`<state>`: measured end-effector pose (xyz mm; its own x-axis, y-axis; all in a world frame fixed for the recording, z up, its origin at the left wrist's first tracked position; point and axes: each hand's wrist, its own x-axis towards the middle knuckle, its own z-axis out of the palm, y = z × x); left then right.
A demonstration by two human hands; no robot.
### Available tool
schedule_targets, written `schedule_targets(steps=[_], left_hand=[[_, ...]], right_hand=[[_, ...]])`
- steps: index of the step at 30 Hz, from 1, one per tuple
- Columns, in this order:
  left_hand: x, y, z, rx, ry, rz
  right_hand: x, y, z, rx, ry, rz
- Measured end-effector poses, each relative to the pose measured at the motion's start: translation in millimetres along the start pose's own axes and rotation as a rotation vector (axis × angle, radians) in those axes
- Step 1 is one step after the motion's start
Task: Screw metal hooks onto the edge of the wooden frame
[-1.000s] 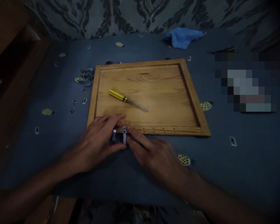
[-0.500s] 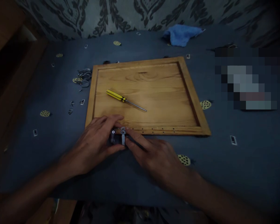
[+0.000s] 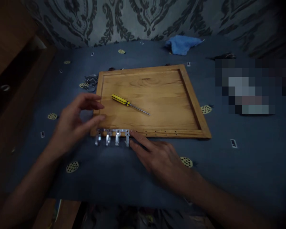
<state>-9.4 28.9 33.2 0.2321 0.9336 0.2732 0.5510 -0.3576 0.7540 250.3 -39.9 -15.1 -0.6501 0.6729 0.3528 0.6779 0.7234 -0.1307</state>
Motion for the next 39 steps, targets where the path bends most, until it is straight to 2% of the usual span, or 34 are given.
schedule_targets(steps=[3,5,7,9,13,16,22,29,39], left_hand=[[12,-17,-15.1,-0.021,0.163,-0.07],[18,-33,-23.9,0.041,0.267,-0.058],[23,-50,-31.7,0.15,0.33,-0.059],[27,-68,-38.5,0.215,0.371,-0.118],[30,-93,-47.1,0.186,0.357,-0.195],[32,-101,-48.7,0.207,0.34,-0.226],[31,-100,-46.1,0.3,0.252,-0.224],[28,-103,-46.6,0.412,0.192,-0.189],[24,-102,-49.5,0.463,0.049,-0.123]], right_hand=[[-1,1,0,-0.001,0.009,-0.014],[-1,1,1,-0.014,0.019,-0.015],[-1,1,3,-0.026,0.017,-0.014],[-1,1,4,-0.037,0.012,-0.012],[0,2,7,-0.052,0.02,-0.011],[0,2,8,-0.055,0.03,-0.007],[0,2,6,-0.019,-0.018,0.004],[-2,6,15,-0.064,0.138,-0.042],[-2,9,19,-0.121,0.154,-0.058]])
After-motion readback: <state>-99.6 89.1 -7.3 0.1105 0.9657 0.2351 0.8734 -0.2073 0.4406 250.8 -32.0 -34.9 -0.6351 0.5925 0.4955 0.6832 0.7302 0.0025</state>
